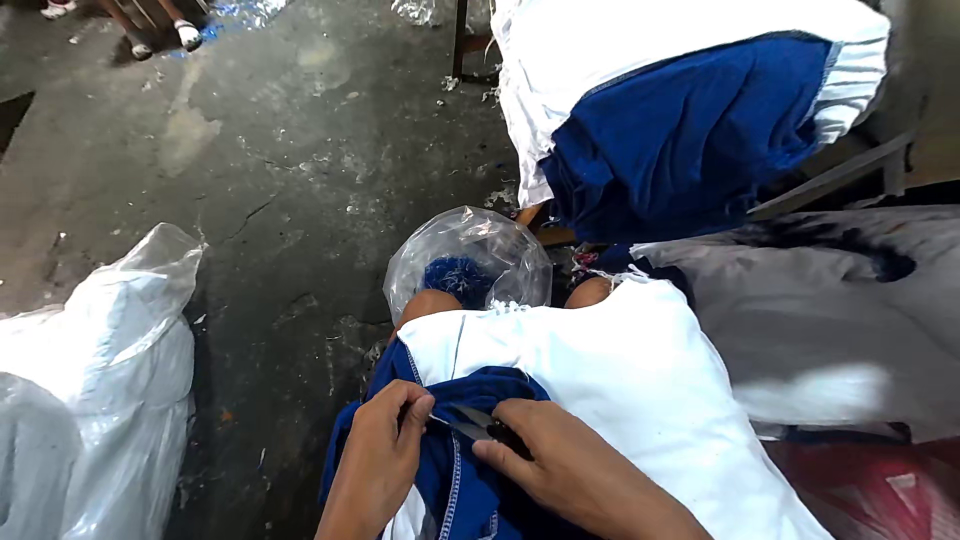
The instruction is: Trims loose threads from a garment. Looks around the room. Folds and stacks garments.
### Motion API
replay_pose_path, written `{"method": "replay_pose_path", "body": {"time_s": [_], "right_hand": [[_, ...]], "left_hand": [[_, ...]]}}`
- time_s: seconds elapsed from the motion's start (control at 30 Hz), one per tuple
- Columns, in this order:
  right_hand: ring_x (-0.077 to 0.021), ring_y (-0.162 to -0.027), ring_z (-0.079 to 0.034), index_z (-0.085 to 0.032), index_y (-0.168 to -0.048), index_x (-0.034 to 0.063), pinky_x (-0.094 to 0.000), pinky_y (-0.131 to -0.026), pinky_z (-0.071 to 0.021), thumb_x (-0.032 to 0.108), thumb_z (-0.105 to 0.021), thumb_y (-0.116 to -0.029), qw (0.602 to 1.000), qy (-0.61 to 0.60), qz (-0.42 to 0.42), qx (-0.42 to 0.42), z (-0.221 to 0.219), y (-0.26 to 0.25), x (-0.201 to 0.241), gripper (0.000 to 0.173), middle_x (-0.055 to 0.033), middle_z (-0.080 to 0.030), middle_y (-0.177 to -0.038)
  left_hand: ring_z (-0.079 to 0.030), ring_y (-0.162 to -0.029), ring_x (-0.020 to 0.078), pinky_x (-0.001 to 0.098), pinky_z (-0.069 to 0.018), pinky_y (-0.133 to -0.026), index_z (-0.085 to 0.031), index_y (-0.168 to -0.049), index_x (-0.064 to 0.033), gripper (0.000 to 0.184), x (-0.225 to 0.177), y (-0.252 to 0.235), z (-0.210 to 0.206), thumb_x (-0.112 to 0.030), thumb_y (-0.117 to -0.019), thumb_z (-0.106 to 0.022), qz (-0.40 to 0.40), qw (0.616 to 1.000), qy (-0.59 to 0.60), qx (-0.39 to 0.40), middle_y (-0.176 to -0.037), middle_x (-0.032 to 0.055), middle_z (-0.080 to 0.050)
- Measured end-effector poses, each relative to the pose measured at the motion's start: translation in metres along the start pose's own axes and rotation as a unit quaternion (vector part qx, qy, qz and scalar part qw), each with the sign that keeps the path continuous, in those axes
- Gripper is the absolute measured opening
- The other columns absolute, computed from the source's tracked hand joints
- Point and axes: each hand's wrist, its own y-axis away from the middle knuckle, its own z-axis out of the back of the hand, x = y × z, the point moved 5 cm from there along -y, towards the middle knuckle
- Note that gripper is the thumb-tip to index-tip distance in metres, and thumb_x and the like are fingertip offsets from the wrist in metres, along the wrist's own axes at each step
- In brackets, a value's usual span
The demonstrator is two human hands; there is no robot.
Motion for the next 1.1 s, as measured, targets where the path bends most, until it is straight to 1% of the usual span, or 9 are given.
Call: {"method": "replay_pose_path", "body": {"time_s": [0.2,0.43,0.6,0.67,0.77,0.8,0.87,0.97,1.1], "right_hand": [[-0.0364,-0.099,-0.067,-0.065,-0.111,0.0005,-0.0547,-0.08,-0.0523,0.055,-0.049,-0.1033,0.99,0.107,-0.078,0.057,0.006,-0.009,0.022,0.057,-0.0196,-0.067,-0.102],[-0.0408,-0.102,-0.067,-0.066,-0.108,-0.001,-0.0581,-0.081,-0.0518,0.05,-0.049,-0.105,0.983,0.147,-0.08,0.073,0.006,-0.021,0.035,0.053,-0.0231,-0.068,-0.103],[-0.0414,-0.1,-0.067,-0.066,-0.108,0.0007,-0.0588,-0.08,-0.051,0.051,-0.048,-0.1055,0.984,0.13,-0.081,0.089,0.008,-0.016,0.021,0.053,-0.0227,-0.068,-0.101],[-0.043,-0.101,-0.067,-0.066,-0.109,0.0004,-0.0603,-0.08,-0.0499,0.051,-0.044,-0.1063,0.986,0.128,-0.073,0.081,0.006,-0.015,0.018,0.055,-0.0241,-0.069,-0.103],[-0.04,-0.092,-0.07,-0.067,-0.101,0.0,-0.0568,-0.073,-0.0528,0.054,-0.041,-0.106,0.992,0.12,-0.036,0.015,0.004,-0.014,0.013,0.061,-0.0215,-0.069,-0.092],[-0.0399,-0.097,-0.069,-0.066,-0.107,-0.0009,-0.0574,-0.079,-0.0519,0.056,-0.037,-0.1067,0.995,0.087,-0.034,0.022,0.007,-0.012,0.011,0.064,-0.0225,-0.069,-0.098],[-0.0321,-0.089,-0.066,-0.066,-0.106,0.0015,-0.0503,-0.078,-0.0514,0.057,-0.034,-0.107,1.0,0.005,0.007,0.003,0.014,-0.005,0.006,0.064,-0.0176,-0.066,-0.093],[-0.0084,-0.064,-0.056,-0.068,-0.1,0.0082,-0.0261,-0.06,-0.049,0.05,-0.031,-0.1103,0.974,-0.133,0.153,-0.097,0.022,0.001,0.005,0.057,-0.0015,-0.06,-0.078],[0.0007,-0.069,-0.053,-0.065,-0.108,0.0118,-0.0167,-0.06,-0.0458,0.051,-0.023,-0.1107,0.948,-0.197,0.205,-0.141,0.028,0.001,0.014,0.058,0.0023,-0.063,-0.101]], "left_hand": [[-0.07,-0.082,0.0054,0.0232,-0.0604,-0.073,-0.07,-0.102,-0.012,0.026,-0.007,-0.006,0.0,-0.031,-0.1039,-0.053,0.008,0.999,-0.034,0.024,-0.093,-0.0027,-0.07],[-0.069,-0.078,0.0083,0.0276,-0.0592,-0.072,-0.07,-0.102,-0.012,0.026,-0.009,-0.013,-0.002,-0.031,-0.1045,-0.053,0.022,0.997,-0.062,0.043,-0.089,-0.0015,-0.069],[-0.068,-0.078,0.0055,0.0233,-0.0583,-0.072,-0.07,-0.1,-0.0117,0.024,-0.007,-0.014,-0.001,-0.027,-0.1044,-0.053,0.016,0.997,-0.032,0.061,-0.09,-0.0025,-0.068],[-0.068,-0.078,0.0049,0.0223,-0.0586,-0.072,-0.07,-0.099,-0.0111,0.024,-0.007,-0.013,0.0,-0.026,-0.1045,-0.052,0.012,0.998,-0.018,0.055,-0.089,-0.0026,-0.068],[-0.067,-0.077,0.0038,0.0207,-0.0577,-0.07,-0.07,-0.099,-0.011,0.023,-0.007,-0.013,0.0,-0.026,-0.1042,-0.053,0.015,0.999,-0.01,0.051,-0.089,-0.003,-0.068],[-0.067,-0.077,0.0035,0.0203,-0.058,-0.07,-0.07,-0.098,-0.0111,0.023,-0.007,-0.012,0.001,-0.026,-0.1039,-0.054,0.012,0.999,-0.003,0.047,-0.089,-0.0031,-0.068],[-0.068,-0.077,0.0033,0.0199,-0.0583,-0.07,-0.071,-0.097,-0.0113,0.022,-0.005,-0.011,0.001,-0.026,-0.1033,-0.055,-0.007,0.999,0.017,0.032,-0.089,-0.0035,-0.068],[-0.066,-0.077,0.0017,0.0175,-0.0571,-0.067,-0.071,-0.098,-0.0119,0.021,-0.003,-0.007,0.001,-0.025,-0.1036,-0.056,-0.088,0.995,0.044,-0.006,-0.095,-0.0043,-0.069],[-0.064,-0.079,0.0001,0.0157,-0.0544,-0.068,-0.072,-0.099,-0.0115,0.018,-0.001,-0.004,-0.002,-0.022,-0.1014,-0.057,-0.124,0.991,0.043,-0.027,-0.095,-0.0044,-0.069]]}}
